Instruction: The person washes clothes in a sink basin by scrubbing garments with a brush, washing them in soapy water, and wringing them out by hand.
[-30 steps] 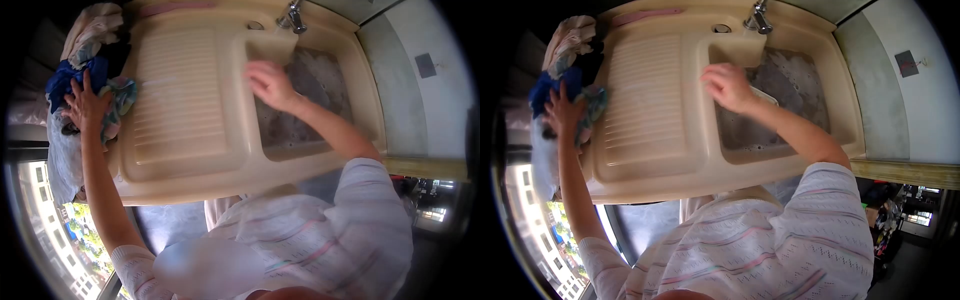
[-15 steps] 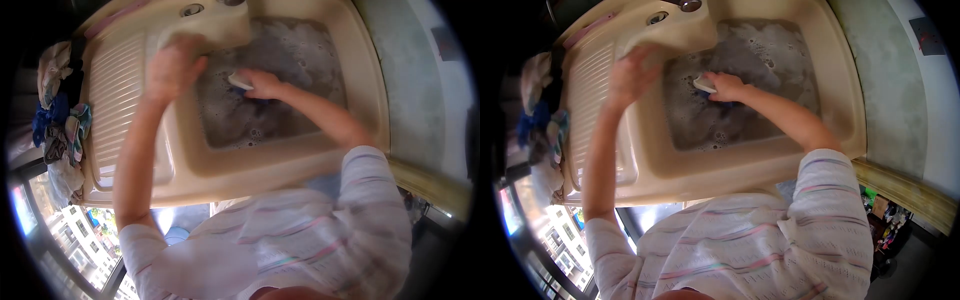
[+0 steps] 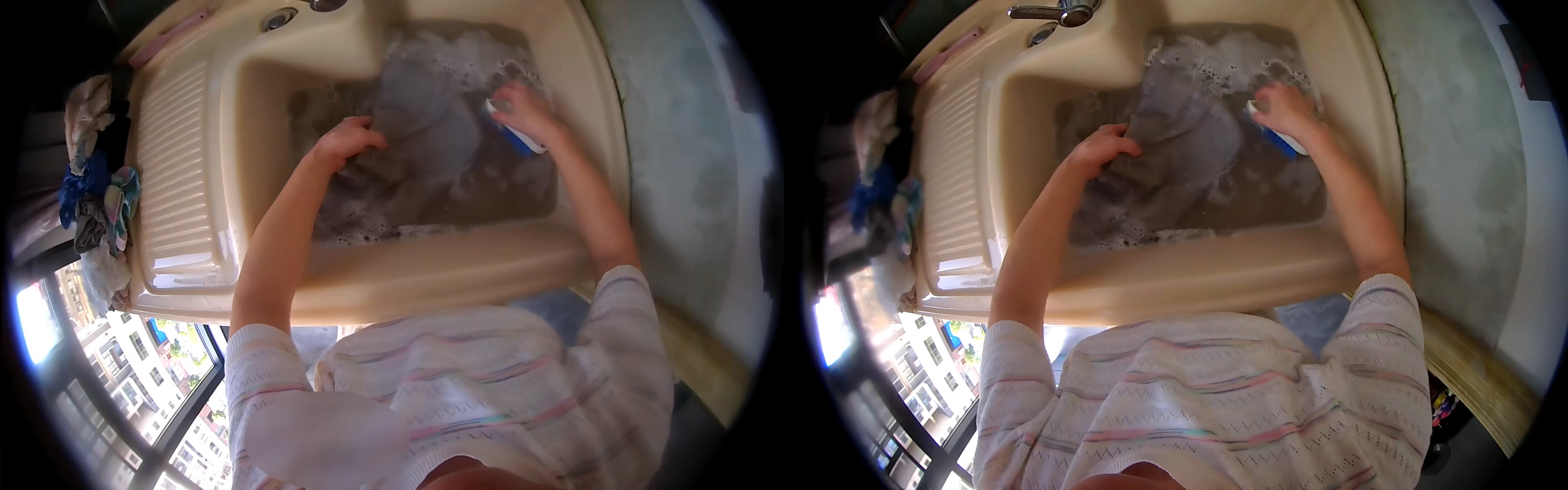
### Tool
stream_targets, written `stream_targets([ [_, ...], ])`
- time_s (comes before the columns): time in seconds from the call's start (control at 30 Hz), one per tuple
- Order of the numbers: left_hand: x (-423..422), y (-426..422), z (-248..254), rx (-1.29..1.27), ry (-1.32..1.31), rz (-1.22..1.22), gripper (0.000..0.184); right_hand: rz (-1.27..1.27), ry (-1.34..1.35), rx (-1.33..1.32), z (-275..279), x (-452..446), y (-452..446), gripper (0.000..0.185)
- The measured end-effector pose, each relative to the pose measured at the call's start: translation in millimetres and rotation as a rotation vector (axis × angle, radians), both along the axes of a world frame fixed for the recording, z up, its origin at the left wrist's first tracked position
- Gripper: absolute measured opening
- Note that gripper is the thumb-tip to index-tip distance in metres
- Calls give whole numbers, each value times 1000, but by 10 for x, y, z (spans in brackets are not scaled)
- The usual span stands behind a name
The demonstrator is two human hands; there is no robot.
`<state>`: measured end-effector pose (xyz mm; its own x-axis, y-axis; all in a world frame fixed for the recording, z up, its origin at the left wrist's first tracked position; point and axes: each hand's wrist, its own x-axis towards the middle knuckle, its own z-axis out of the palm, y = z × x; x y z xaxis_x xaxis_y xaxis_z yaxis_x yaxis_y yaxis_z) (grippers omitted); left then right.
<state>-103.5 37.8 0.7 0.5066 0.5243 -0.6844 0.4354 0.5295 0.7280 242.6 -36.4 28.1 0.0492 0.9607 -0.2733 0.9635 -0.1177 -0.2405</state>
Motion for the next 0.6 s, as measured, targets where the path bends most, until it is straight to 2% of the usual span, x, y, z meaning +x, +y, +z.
stream_targets([
  [0.03,-37,-45,280,1,-74,-44,51,-9,89,31,206,-221,164,50],
  [0.07,-63,-95,505,0,-149,-89,49,84,245,111,306,-427,311,50],
  [0.13,-99,-166,695,136,-118,-227,44,269,503,215,295,-864,669,52],
  [0.17,-138,-202,812,206,-100,-289,42,367,606,235,220,-1024,852,54],
  [0.27,-105,-382,1569,473,60,-550,32,646,753,63,-471,-1447,1269,60],
  [0.3,-142,-418,1707,452,71,-553,30,673,630,-120,-333,-1582,1157,63],
  [0.33,-175,-453,1816,430,75,-557,29,759,374,-142,-389,-1687,1090,57],
  [0.37,-216,-471,1896,408,71,-563,27,765,244,-397,-302,-1790,1004,52],
  [0.43,-330,-501,2075,430,81,-527,27,738,61,-647,-255,-1771,804,41],
  [0.47,-380,-511,2126,440,84,-513,28,734,89,-714,-96,-1699,748,34],
  [0.53,-490,-531,2101,486,88,-446,29,617,667,-916,-308,-1321,741,34],
  [0.6,-543,-558,2072,482,79,-407,31,230,905,-1039,-72,-1230,597,40],
])
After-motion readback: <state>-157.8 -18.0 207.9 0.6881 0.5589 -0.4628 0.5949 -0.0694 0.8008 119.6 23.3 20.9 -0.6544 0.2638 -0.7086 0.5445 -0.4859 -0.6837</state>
